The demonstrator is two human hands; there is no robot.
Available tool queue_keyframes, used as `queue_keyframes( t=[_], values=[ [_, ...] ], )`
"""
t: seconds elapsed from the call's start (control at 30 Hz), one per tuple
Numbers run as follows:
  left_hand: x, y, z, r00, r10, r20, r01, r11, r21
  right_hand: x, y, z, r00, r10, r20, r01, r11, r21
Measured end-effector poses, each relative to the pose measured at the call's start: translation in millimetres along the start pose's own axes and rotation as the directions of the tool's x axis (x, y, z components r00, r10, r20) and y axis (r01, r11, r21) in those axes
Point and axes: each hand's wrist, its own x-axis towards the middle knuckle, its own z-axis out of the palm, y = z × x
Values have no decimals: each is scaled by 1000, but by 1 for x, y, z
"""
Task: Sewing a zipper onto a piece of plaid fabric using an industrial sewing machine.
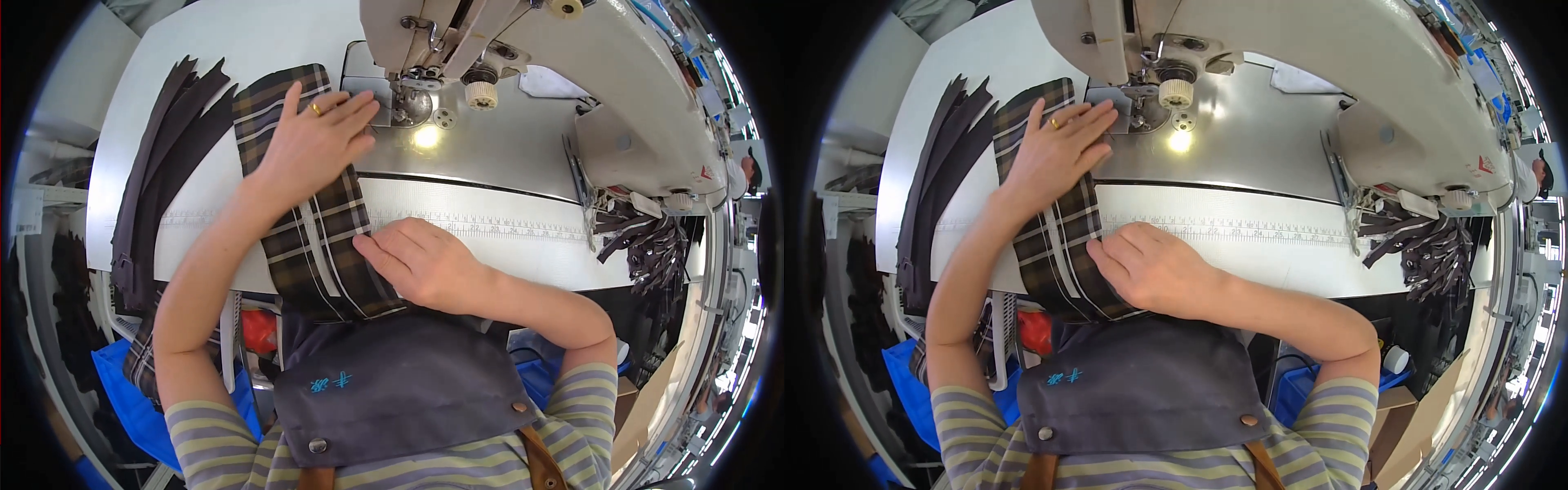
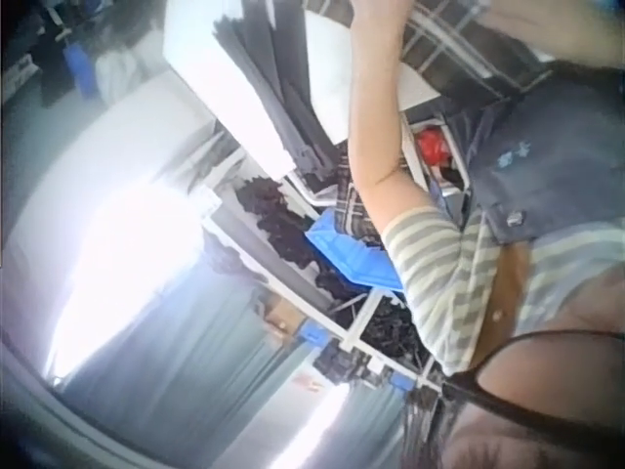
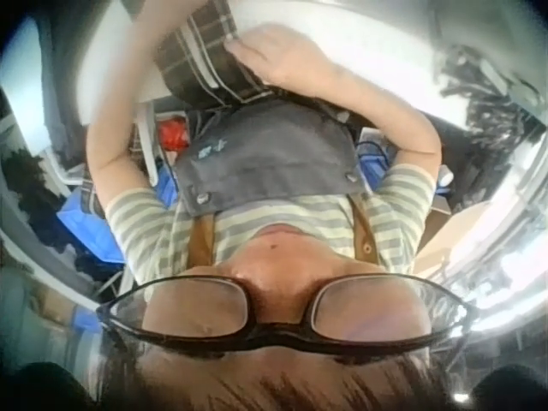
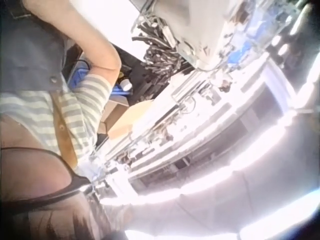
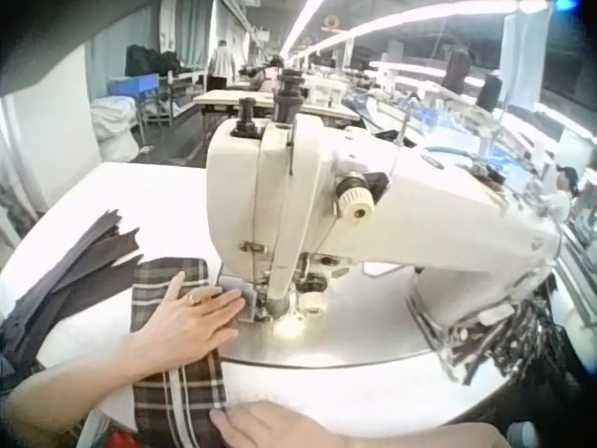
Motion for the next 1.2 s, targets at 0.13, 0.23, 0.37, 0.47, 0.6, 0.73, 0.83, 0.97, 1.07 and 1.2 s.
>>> queue_keyframes(
  t=[0.13,0.23,0.37,0.47,0.6,0.73,0.83,0.97,1.07,1.2],
  values=[
    [32,-38,22,992,8,123,-3,999,-46,11,20,-2,999,-32,21,34,993,-111],
    [60,-53,38,996,85,15,-81,980,-184,17,45,-4,998,-40,-42,30,976,-215],
    [87,-68,29,978,96,-186,-119,986,-114,23,78,-4,992,-21,-123,-13,962,-272],
    [76,-68,3,950,-301,79,309,942,-132,23,89,-5,991,25,-131,-67,943,-326],
    [28,-30,-5,967,-181,177,200,975,-100,13,85,-18,996,49,-69,-70,933,-353],
    [4,-9,4,992,-119,34,124,972,-201,2,75,-29,991,10,-131,-50,951,-304],
    [4,-8,4,992,-117,49,124,977,-176,7,80,-25,990,10,-141,-53,951,-304],
    [8,-6,0,993,-120,-18,117,985,-130,21,95,-14,988,100,-118,-128,955,-266],
    [8,-6,0,994,-108,-29,104,989,-106,25,100,-9,982,76,-172,-106,979,-175],
    [9,-11,3,992,-79,-98,72,994,-76,23,99,-6,988,95,-121,-117,975,-190]
  ],
)
